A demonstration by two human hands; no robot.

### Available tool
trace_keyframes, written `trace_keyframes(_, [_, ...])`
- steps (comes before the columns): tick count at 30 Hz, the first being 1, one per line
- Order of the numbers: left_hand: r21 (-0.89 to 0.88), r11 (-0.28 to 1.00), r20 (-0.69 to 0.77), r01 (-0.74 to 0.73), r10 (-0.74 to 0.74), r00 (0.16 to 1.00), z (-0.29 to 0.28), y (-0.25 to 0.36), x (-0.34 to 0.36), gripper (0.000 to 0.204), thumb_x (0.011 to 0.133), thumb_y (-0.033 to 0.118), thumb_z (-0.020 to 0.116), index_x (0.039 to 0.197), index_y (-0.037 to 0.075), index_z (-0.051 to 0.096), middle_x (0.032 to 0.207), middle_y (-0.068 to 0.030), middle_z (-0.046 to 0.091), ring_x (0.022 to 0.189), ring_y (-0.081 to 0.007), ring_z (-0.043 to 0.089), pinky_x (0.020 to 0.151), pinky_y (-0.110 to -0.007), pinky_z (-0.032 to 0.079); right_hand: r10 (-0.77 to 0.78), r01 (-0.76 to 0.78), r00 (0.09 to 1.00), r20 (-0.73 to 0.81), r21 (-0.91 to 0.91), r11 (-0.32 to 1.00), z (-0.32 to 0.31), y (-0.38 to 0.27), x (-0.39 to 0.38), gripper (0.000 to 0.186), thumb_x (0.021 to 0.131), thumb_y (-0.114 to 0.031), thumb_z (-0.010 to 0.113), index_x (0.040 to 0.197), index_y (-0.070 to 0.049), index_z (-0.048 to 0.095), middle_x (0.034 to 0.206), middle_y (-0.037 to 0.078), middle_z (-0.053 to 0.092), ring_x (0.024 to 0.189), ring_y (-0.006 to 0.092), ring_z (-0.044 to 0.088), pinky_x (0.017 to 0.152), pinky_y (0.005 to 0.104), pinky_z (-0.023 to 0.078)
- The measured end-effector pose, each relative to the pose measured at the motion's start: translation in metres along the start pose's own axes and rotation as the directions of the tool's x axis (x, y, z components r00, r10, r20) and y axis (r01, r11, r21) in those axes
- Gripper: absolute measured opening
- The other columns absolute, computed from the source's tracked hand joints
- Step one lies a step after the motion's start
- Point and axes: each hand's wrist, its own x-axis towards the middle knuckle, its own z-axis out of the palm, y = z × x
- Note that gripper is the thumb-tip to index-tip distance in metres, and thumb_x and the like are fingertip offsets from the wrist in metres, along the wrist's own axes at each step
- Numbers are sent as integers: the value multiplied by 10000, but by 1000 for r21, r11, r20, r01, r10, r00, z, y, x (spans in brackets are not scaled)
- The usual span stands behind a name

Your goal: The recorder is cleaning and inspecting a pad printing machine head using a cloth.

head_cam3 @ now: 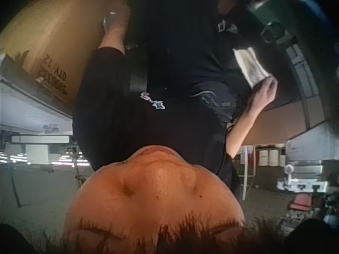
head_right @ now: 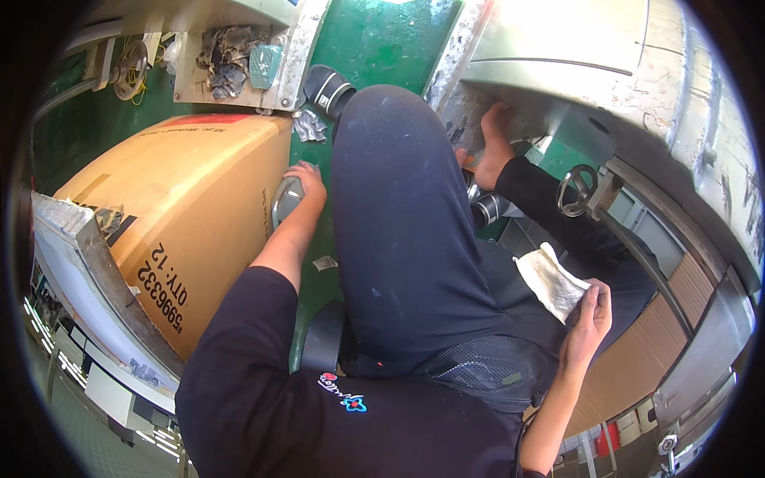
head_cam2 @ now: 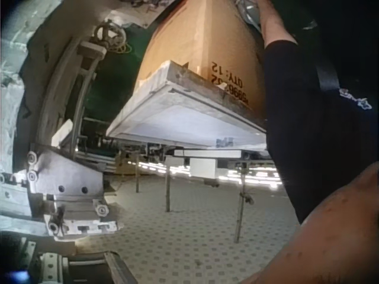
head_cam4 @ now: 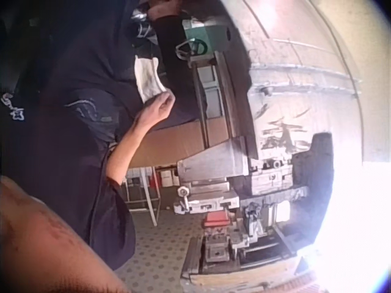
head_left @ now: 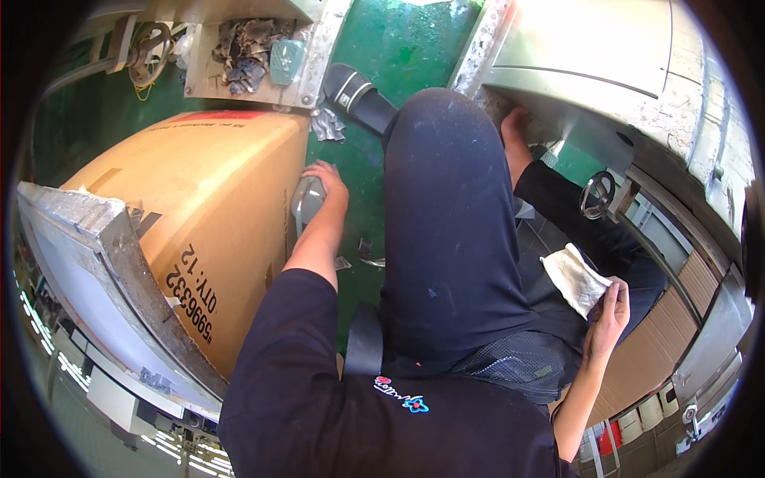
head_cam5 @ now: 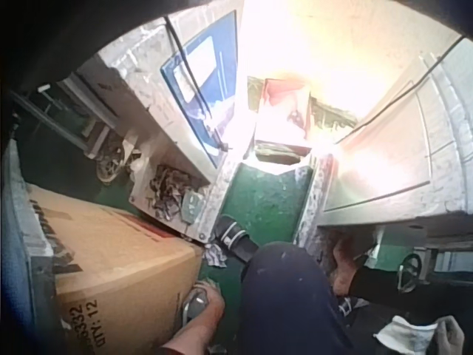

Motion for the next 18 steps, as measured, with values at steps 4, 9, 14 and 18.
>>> trace_keyframes(4, [62, 998, 2, 26, -26, 1000, -12, 3, -2, 901, 803, 276, 686, 1492, 249, 105, 1515, -135, 175, 1181, -486, 414, 818, -686, 421, 17, -16, 1000, 20, -44, 999, -6, -3, 4, 178, 990, -184, 469, 957, -31, 554, 792, -46, 468, 687, 12, 402, 606, 167, 332])
trace_keyframes(9, [66, 998, -4, 7, -7, 1000, -12, 3, -5, 952, 766, 262, 726, 1492, 243, 110, 1512, -139, 180, 1168, -488, 423, 810, -669, 431, -20, 20, 1000, -10, 7, 1000, -7, 1, 6, 183, 992, -187, 468, 955, -30, 552, 783, -47, 464, 681, 9, 398, 598, 166, 330])
trace_keyframes(14, [82, 997, -18, 4, -3, 1000, -14, 6, -5, 880, 813, 292, 674, 1493, 230, 118, 1512, -139, 189, 1169, -491, 423, 812, -677, 420, -33, 33, 998, -46, -12, 999, -4, -3, 3, 183, 992, -191, 469, 954, -32, 552, 777, -51, 461, 662, 5, 385, 574, 165, 314])
trace_keyframes(18, [-3, 1000, -93, 4, -4, 996, 3, 16, 11, 744, 860, 341, 596, 1479, 223, 201, 1504, -146, 219, 1183, -463, 433, 841, -651, 413, -25, 24, 1000, -19, -31, 999, -4, -3, 1, 182, 991, -194, 470, 950, -38, 553, 766, -58, 462, 636, 2, 373, 547, 163, 284])
